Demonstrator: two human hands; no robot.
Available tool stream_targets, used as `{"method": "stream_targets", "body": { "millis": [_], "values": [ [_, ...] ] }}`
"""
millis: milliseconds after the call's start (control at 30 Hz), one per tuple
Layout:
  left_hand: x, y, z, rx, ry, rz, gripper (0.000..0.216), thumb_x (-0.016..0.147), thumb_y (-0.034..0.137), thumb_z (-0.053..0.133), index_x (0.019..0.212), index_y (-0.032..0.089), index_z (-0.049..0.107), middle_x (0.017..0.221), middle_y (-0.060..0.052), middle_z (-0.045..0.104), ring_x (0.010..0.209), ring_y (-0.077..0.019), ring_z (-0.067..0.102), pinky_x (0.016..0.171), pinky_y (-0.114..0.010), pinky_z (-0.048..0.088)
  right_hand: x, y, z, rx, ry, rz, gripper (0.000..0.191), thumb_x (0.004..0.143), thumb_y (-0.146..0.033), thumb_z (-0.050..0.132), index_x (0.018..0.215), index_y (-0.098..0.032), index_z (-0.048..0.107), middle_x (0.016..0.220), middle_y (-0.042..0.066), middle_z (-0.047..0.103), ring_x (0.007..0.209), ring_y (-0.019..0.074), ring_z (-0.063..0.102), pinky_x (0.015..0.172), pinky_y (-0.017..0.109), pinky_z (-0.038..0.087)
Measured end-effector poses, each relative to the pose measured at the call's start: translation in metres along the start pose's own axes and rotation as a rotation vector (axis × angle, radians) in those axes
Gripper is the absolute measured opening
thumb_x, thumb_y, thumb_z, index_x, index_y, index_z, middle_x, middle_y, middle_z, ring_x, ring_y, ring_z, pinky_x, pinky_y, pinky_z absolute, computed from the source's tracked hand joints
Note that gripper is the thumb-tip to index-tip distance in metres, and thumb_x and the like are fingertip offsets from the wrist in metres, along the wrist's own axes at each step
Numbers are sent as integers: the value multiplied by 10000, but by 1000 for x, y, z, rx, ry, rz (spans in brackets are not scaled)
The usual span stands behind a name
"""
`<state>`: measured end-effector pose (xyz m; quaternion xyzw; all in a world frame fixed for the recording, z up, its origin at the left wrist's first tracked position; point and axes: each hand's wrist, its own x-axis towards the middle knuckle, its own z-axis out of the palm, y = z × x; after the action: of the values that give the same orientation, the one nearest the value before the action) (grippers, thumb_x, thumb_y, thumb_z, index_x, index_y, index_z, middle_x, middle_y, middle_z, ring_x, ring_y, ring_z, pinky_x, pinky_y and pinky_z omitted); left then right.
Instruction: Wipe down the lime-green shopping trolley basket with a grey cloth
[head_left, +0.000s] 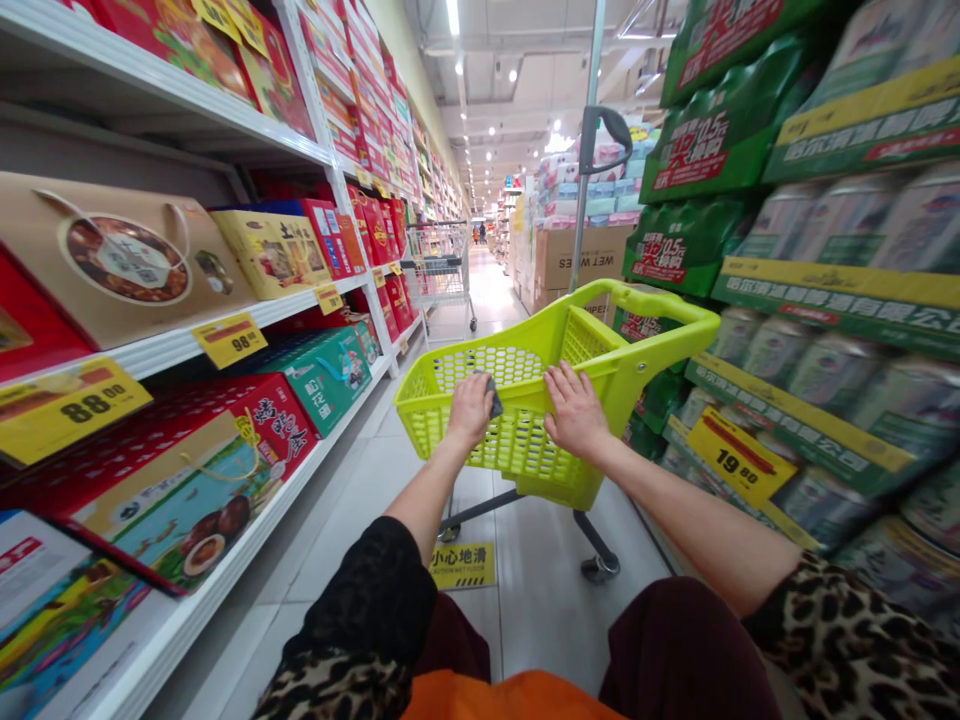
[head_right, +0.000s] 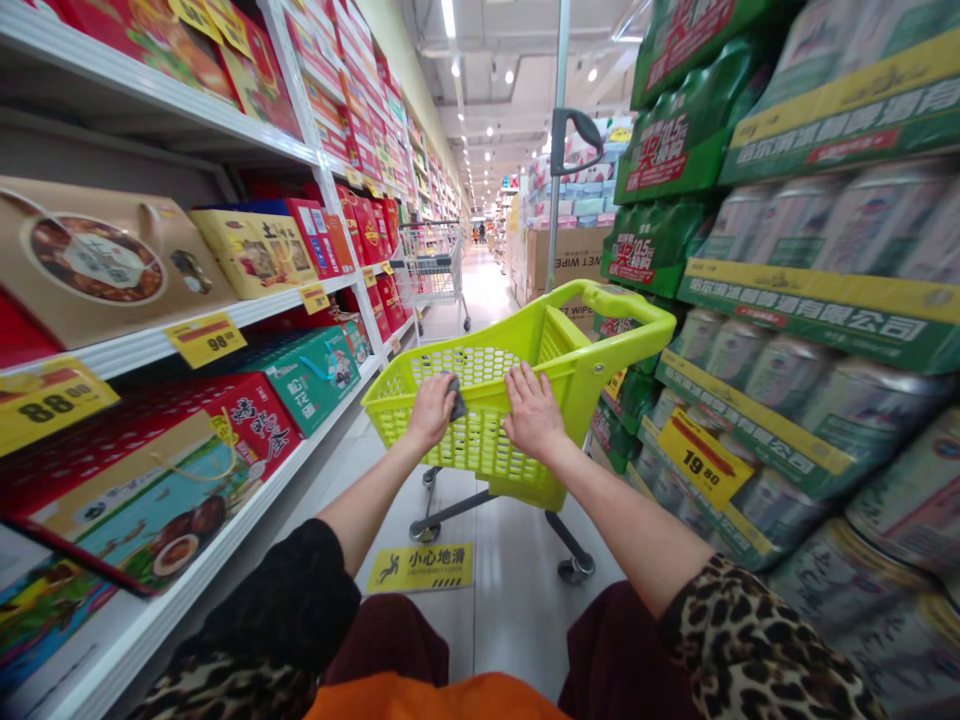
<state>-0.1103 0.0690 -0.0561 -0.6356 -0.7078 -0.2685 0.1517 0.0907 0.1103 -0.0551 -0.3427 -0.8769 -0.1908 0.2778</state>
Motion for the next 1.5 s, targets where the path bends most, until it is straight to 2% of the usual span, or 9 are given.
{"method": "stream_targets", "body": {
  "millis": [133, 300, 467, 767, 867, 1033, 1100, 1300, 1500],
  "values": [
    [6, 26, 5, -8, -7, 40, 392, 870, 243, 424, 1249, 150, 452, 1284, -118, 518, 1198, -217, 442, 1021, -402, 314, 2, 0, 0, 3, -6, 8, 648, 743, -261, 482, 1329, 1, 391, 1417, 161, 364, 1341, 292, 213, 1078, 452, 157],
    [-1, 2, -11, 110, -60, -72, 330, 884, 294, 407, 1195, 224, 491, 1193, -85, 582, 1117, -239, 504, 1041, -501, 245, 2, -4, -3, 8, -25, -14, 665, 745, -271, 486, 1340, 3, 372, 1430, 163, 341, 1348, 298, 194, 1076, 467, 154],
    [-11, -11, -16, 159, -9, -107, 310, 886, 275, 391, 1161, 196, 511, 1165, -94, 595, 1100, -247, 514, 1052, -504, 226, 0, -15, -5, 36, -16, -34, 665, 743, -260, 480, 1344, 1, 368, 1438, 160, 325, 1356, 296, 177, 1081, 463, 149],
    [-11, 40, -8, 54, 26, 48, 384, 884, 243, 385, 1260, 187, 439, 1292, -88, 527, 1207, -212, 443, 1091, -468, 191, -3, -20, -5, 39, 9, -55, 644, 749, -253, 471, 1342, -21, 378, 1436, 159, 327, 1356, 293, 188, 1081, 493, 126],
    [-15, 30, -9, 76, 23, 65, 395, 888, 257, 377, 1277, 212, 426, 1309, -84, 516, 1216, -209, 442, 1101, -496, 142, -4, -18, -9, 24, -15, -66, 632, 760, -246, 462, 1348, -33, 372, 1440, 153, 322, 1358, 286, 188, 1083, 506, 110],
    [-24, -1, -13, 126, 40, -62, 396, 887, 250, 366, 1272, 201, 441, 1313, -103, 513, 1230, -230, 434, 1095, -524, 133, -5, -20, -11, 14, -34, -57, 646, 753, -232, 475, 1352, -20, 362, 1449, 158, 297, 1361, 292, 174, 1088, 502, 100],
    [-23, 4, -10, 120, 52, -41, 398, 886, 241, 363, 1270, 179, 447, 1312, -109, 513, 1239, -228, 424, 1097, -515, 148, -5, -23, -10, 17, -13, -49, 648, 748, -228, 482, 1348, -14, 367, 1445, 164, 304, 1359, 294, 180, 1088, 499, 94],
    [-14, 46, 2, 89, 104, 85, 418, 883, 246, 383, 1292, 174, 424, 1329, -95, 500, 1254, -213, 412, 1096, -511, 189, -5, -15, -11, -12, -3, -90, 610, 749, -215, 475, 1323, -21, 407, 1423, 161, 351, 1344, 292, 222, 1088, 507, 87],
    [-22, 28, 0, 119, 96, 39, 406, 886, 237, 371, 1286, 207, 437, 1330, -89, 502, 1246, -219, 428, 1097, -560, 140, -1, 7, -24, -77, 9, -19, 605, 753, -204, 469, 1321, -8, 401, 1403, 180, 378, 1329, 309, 248, 1078, 555, 56]
  ]
}}
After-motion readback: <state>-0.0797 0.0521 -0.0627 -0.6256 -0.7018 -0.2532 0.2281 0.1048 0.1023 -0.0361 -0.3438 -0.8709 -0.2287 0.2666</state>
